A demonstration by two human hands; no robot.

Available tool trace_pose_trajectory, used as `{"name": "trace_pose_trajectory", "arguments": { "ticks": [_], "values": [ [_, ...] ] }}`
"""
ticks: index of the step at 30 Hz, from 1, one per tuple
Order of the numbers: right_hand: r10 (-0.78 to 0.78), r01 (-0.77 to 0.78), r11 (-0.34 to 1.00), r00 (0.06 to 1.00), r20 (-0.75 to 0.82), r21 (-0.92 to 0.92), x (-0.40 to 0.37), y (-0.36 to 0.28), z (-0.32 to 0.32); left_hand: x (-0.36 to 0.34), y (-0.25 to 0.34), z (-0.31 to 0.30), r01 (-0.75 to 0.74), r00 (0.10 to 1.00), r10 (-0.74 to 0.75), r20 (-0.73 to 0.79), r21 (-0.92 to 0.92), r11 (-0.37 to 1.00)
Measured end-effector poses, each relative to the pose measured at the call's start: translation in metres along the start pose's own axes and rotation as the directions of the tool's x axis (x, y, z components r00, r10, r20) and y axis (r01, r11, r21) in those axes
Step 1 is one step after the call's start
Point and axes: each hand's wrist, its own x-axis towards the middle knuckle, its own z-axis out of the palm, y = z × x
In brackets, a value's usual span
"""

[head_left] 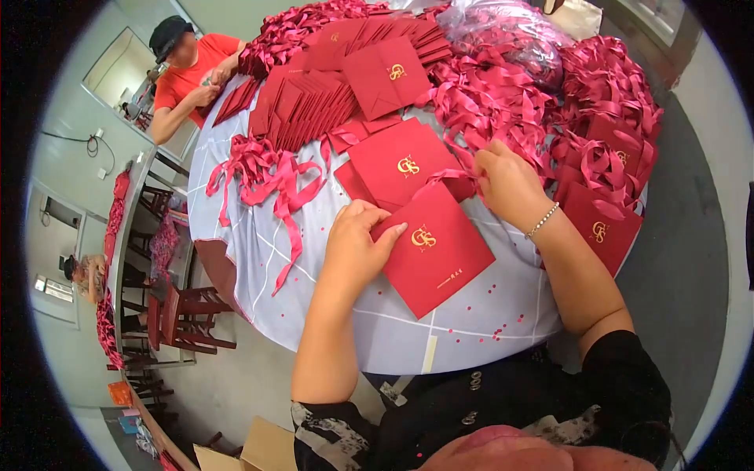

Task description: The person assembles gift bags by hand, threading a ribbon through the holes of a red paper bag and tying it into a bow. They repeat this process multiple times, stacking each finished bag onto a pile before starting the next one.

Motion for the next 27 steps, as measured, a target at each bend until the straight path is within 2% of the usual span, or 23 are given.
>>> {"name": "trace_pose_trajectory", "arguments": {
  "ticks": [1,3,4,5,7,10,12,15,20,22,23,24,25,27],
  "values": [
    [-0.004,0.004,1.000,1.000,-0.010,-0.002,0.001,0.001,-0.002,0.000,0.001,0.000,-0.008,1.000,0.008,-0.006,0.003,1.000],
    [-0.200,0.175,0.970,0.969,0.145,0.165,0.000,0.005,-0.008,0.000,0.002,-0.001,0.087,0.996,-0.087,0.029,-0.005,0.996],
    [-0.246,0.235,0.969,0.953,0.179,0.079,-0.003,0.005,-0.006,0.000,0.001,0.000,0.083,0.996,-0.083,0.024,-0.003,0.997],
    [-0.248,0.238,0.968,0.953,0.175,0.079,-0.004,0.004,-0.006,0.000,-0.001,0.001,0.085,0.996,-0.085,0.017,-0.018,0.996],
    [-0.153,0.181,0.981,0.943,0.294,-0.069,-0.006,0.001,-0.006,0.001,-0.001,0.001,0.087,0.996,-0.087,0.012,-0.031,0.996],
    [-0.149,0.185,0.978,0.945,0.292,-0.099,-0.005,0.006,-0.002,0.001,0.000,0.000,0.101,0.995,-0.101,0.008,-0.049,0.994],
    [-0.137,0.174,0.978,0.949,0.284,-0.112,-0.006,0.002,-0.004,0.000,-0.003,0.000,0.033,0.998,-0.035,0.045,0.046,0.998],
    [-0.111,0.155,0.977,0.954,0.279,-0.143,-0.007,-0.004,-0.009,-0.002,-0.003,0.001,0.017,0.996,-0.015,0.091,-0.021,1.000],
    [-0.063,0.131,0.971,0.947,0.314,-0.202,-0.008,0.004,0.001,-0.002,0.002,0.000,0.018,0.995,-0.018,0.096,0.003,1.000],
    [-0.016,0.049,0.988,0.977,0.213,-0.149,-0.006,0.006,0.008,-0.002,0.003,0.000,0.015,0.995,-0.016,0.095,0.010,1.000],
    [-0.017,0.050,0.988,0.977,0.214,-0.149,-0.005,0.007,0.009,-0.002,0.004,0.000,0.008,0.996,-0.010,0.092,0.016,1.000],
    [-0.130,0.131,0.986,0.991,0.015,-0.101,0.000,0.003,0.005,-0.002,0.004,0.000,0.003,0.996,-0.005,0.089,0.022,1.000],
    [-0.229,0.220,0.973,0.955,-0.189,-0.068,0.005,-0.004,0.000,-0.002,0.004,0.000,0.007,0.996,-0.009,0.087,0.021,1.000],
    [-0.238,0.244,0.970,0.942,-0.238,-0.007,0.008,-0.017,-0.006,-0.002,0.005,0.000,0.006,0.996,-0.008,0.089,0.017,1.000]
  ]
}}
